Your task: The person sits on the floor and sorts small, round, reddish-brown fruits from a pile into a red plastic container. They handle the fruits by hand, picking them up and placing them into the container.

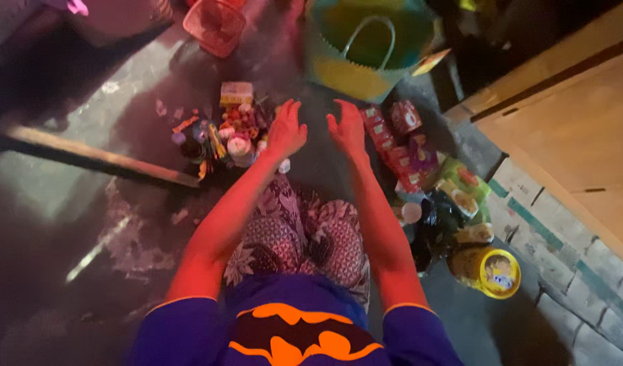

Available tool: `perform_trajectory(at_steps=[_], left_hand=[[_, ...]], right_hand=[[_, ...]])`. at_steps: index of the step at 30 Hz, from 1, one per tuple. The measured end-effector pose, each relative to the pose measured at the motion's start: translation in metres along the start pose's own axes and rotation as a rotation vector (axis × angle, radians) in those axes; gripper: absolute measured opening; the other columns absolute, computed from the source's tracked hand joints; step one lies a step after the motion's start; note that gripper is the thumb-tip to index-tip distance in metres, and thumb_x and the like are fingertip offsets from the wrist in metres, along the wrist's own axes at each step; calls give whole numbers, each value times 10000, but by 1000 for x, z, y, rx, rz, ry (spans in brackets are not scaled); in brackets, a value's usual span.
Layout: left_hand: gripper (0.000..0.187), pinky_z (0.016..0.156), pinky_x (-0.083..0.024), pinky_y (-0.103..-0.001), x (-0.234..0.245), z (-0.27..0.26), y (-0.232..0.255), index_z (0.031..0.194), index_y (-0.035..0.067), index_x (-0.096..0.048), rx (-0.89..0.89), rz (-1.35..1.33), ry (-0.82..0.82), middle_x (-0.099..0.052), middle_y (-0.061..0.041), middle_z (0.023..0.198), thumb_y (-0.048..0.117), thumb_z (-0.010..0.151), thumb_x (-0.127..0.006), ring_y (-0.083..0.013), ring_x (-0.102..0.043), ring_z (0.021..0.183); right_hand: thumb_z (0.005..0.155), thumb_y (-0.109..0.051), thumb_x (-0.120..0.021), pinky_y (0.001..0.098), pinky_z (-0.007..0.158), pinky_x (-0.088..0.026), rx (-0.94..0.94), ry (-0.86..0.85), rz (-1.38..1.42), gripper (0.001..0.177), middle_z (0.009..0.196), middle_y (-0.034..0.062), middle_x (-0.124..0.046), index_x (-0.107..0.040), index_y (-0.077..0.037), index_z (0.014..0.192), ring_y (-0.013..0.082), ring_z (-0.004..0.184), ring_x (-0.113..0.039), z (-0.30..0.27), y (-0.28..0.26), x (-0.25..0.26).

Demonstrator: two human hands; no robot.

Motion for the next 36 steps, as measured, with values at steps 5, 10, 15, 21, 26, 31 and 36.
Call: perform_trajectory(at_steps=[5,10,15,21,26,31,36], left_hand=[[645,1155,-420,-493,13,-19,-27,1451,-14,-468,57,33,-34,-445,-264,1541,144,874,-710,-450,-472,1398],[662,1163,-410,-487,37,-35,-53,1474,-5,-457,100,37,-24,-443,-256,1538,146,877,-702,-441,-465,1412],[668,1085,-373,-534,54,-36,-97,1456,-25,-442,197,31,-84,-404,-289,1528,148,866,-704,-474,-419,1374],[597,1115,-440,-521,60,-26,-163,1402,-15,-516,97,55,110,-533,-275,1434,112,840,-672,-476,-508,1336],[479,1003,-512,-538,65,-15,-206,1307,48,-567,230,-2,56,-607,-225,1315,143,846,-660,-463,-609,1198],[454,999,-511,-552,54,8,-259,1331,39,-560,277,1,75,-592,-251,1363,141,898,-650,-488,-605,1198],[629,1042,-483,-553,34,47,-306,1454,-17,-464,247,-44,105,-536,-314,1378,140,885,-681,-518,-552,1234]], right_hand=[[877,-141,-760,463,1051,-495,-15,-116,3,451,1267,224,-670,-643,-21,1296,408,1213,-622,-20,-16,-37],[857,-131,-779,466,1030,-510,40,-190,28,418,1217,223,-684,-669,-27,1246,410,1179,-639,-23,-33,-80],[853,-112,-771,489,960,-517,111,-211,128,418,1150,244,-675,-667,-6,1244,441,1097,-636,-12,-53,-121],[866,-121,-713,477,963,-527,12,-315,103,356,1104,214,-694,-673,-23,1206,420,1080,-661,12,-63,-190],[926,-180,-707,476,936,-540,-19,-340,151,276,1092,222,-717,-694,-31,1158,421,1059,-678,34,-66,-244],[915,-159,-685,481,934,-547,-129,-369,173,455,1147,242,-704,-592,-40,1345,424,1068,-685,53,-56,-291],[875,-116,-683,486,906,-556,-111,-411,188,762,1201,243,-698,-343,-48,1554,436,1071,-687,83,-29,-347]])
Point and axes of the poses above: each hand's wrist, its own z-axis towards the middle knuckle, its own x-axis out of the back of the hand, y = z × x, the point moved 4 cm from there along z, towards the middle knuckle
